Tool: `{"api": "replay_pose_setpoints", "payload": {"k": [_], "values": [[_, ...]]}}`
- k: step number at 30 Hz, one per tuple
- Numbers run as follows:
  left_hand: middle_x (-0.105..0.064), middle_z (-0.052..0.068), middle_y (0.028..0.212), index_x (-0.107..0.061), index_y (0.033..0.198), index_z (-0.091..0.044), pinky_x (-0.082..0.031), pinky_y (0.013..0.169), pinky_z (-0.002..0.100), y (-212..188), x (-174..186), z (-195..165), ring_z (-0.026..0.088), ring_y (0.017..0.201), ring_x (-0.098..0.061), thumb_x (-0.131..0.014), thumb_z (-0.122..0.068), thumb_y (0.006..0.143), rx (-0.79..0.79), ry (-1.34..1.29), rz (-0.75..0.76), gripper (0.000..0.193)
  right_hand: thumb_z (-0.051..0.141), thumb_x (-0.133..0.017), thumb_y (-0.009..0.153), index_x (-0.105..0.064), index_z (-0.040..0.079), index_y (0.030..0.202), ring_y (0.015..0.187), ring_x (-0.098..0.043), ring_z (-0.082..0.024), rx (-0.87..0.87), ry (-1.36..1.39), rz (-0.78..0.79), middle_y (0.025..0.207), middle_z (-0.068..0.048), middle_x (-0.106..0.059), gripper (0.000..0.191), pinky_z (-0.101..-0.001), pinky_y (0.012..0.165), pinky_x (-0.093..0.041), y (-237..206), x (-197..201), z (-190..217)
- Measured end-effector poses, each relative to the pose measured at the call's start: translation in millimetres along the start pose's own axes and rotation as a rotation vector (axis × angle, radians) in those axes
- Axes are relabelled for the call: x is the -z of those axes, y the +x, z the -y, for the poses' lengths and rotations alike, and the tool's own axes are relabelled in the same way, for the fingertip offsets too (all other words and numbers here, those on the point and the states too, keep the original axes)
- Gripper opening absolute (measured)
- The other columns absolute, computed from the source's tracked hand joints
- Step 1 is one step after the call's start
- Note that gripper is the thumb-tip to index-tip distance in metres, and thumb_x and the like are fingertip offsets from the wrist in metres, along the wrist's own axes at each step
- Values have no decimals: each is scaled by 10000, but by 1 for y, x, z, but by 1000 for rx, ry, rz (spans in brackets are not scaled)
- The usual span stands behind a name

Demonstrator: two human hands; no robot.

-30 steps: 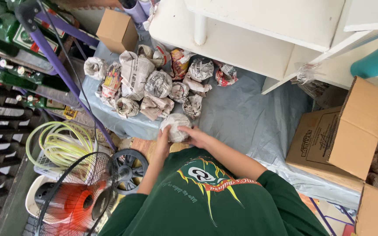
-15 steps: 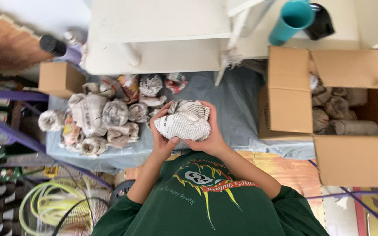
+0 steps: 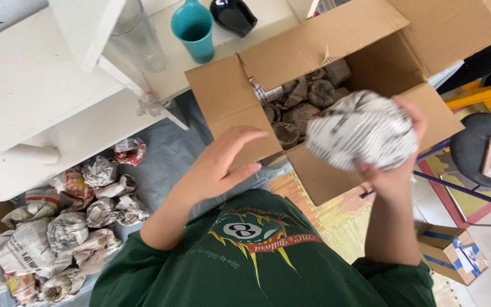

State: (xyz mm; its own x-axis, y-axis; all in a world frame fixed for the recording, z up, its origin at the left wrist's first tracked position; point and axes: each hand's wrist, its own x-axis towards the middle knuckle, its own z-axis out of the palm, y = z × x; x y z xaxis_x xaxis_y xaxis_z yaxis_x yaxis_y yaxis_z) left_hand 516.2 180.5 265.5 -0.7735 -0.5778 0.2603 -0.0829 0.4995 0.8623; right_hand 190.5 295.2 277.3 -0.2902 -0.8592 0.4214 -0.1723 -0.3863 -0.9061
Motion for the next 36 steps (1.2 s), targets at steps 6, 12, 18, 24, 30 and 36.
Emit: {"api": "replay_pose_setpoints", "payload": {"k": [6, 12, 18, 24, 30, 36], "values": [[-645, 53, 1331, -646, 1286, -100, -375, 1184, 471, 95, -57, 35, 272, 1339, -539, -644, -451, 1005, 107, 572, -20, 450, 221, -862, 786, -425, 33, 1478, 1266, -557, -186, -225, -318, 255, 1327, -87, -551, 840, -329, 1103, -486, 114, 111, -30], [-539, 119, 1425, -588, 1321, -4, -204, 1218, 604, 126, -91, 58, 312, 1452, -383, -764, -724, 712, 56, 626, -150, 960, 284, -792, 713, -535, 68, 1424, 1145, -644, -213, -865, -435, 550, 1256, -106, -682, 786, -376, 937, -524, 202, 133, -114], [-470, 132, 1528, -437, 1482, -6, -112, 1251, 622, 143, -99, 75, 319, 1517, -315, -819, -764, 596, 137, 519, -206, 1226, 424, -775, 721, -457, -30, 1483, 1298, -581, -267, -1017, -330, 912, 1393, -187, -640, 942, -374, 1100, -426, 231, 120, -218], [-464, 110, 1549, -449, 1487, -49, -115, 1269, 608, 148, -105, 89, 306, 1535, -322, -840, -752, 587, 160, 484, -257, 1207, 582, -767, 763, -58, -21, 1613, 1551, -212, -291, -835, -590, 1362, 1677, -242, -156, 1261, -370, 1220, -252, 230, 57, -283], [-448, 83, 1584, -481, 1486, -82, -108, 1282, 601, 141, -108, 96, 314, 1551, -305, -844, -734, 610, 171, 465, -298, 1151, 600, -764, 663, -237, 1, 1575, 1447, -450, -314, -967, -610, 1542, 1575, -235, -425, 1212, -405, 1138, -414, 219, 2, -287], [-438, 71, 1597, -505, 1472, -115, -96, 1294, 603, 134, -109, 101, 315, 1569, -274, -859, -706, 622, 159, 426, -323, 1093, 591, -824, 703, -274, -23, 1554, 1386, -471, -312, -672, -682, 1587, 1516, -245, -448, 1184, -385, 1109, -425, 211, -16, -280]]}}
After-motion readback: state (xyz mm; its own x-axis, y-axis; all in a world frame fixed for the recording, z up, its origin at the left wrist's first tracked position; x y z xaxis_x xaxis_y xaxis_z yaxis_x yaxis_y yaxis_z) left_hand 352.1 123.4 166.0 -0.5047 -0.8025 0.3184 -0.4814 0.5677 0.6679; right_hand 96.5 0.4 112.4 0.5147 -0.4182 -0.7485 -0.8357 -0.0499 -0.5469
